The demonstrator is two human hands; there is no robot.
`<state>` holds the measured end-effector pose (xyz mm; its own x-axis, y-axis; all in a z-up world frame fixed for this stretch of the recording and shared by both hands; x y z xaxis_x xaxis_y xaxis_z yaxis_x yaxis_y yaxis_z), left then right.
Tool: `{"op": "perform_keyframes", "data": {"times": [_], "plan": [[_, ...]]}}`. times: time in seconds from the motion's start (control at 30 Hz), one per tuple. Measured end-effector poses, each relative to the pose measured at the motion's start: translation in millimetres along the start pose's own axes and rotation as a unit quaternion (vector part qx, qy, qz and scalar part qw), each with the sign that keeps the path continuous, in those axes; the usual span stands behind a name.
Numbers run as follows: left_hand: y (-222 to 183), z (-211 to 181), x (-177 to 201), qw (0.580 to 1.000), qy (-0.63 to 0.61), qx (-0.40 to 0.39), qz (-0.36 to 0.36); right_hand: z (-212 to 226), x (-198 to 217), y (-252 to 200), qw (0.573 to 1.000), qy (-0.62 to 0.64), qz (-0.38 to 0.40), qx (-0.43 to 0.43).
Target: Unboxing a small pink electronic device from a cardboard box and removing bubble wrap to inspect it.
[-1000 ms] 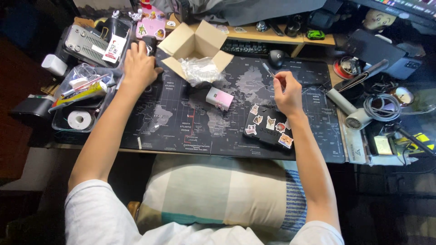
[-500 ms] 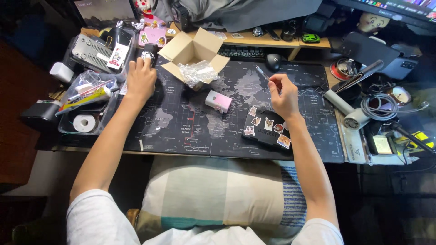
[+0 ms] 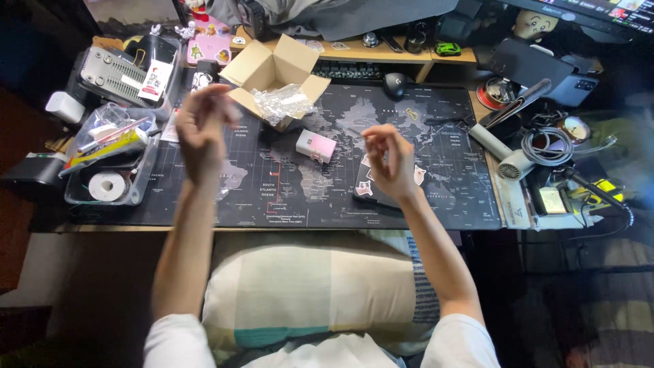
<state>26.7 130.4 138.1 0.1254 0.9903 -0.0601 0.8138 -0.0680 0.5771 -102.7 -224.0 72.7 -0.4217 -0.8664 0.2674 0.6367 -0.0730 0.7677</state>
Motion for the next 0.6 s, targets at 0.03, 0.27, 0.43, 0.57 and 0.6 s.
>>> {"op": "perform_keyframes", "data": {"times": [0.03,0.27,0.43,0.57,0.6], "plan": [[-5.8,-1.4,-13.4,1.000,0.000,0.001,-0.001,23.8,-5.2,6.2,1.000,0.000,0.001,-0.001],[-31.9,-0.7,-76.3,0.959,-0.267,0.072,-0.060,106.7,-11.1,29.3,0.999,0.012,0.014,0.045],[-38.4,-24.8,-91.0,0.964,-0.258,0.061,-0.032,117.1,-3.1,25.9,0.998,0.008,0.016,0.053],[-40.0,-21.4,-93.4,0.973,-0.231,0.031,-0.004,132.4,-0.7,29.0,0.999,0.035,0.011,0.026],[-39.3,-20.7,-93.8,0.974,-0.228,0.017,-0.004,133.6,0.2,29.9,0.999,0.053,0.008,0.011]]}}
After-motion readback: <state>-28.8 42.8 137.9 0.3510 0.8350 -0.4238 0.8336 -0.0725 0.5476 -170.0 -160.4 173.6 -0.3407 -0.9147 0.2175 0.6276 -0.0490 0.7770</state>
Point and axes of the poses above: each hand's wrist, its own y-axis towards the middle knuckle, its own x-axis out of the back of the hand, z = x × y, the point moved 7 cm from there along y, towards the middle knuckle, and after that the axes turned 6 degrees about y, right-handed, at the moved point
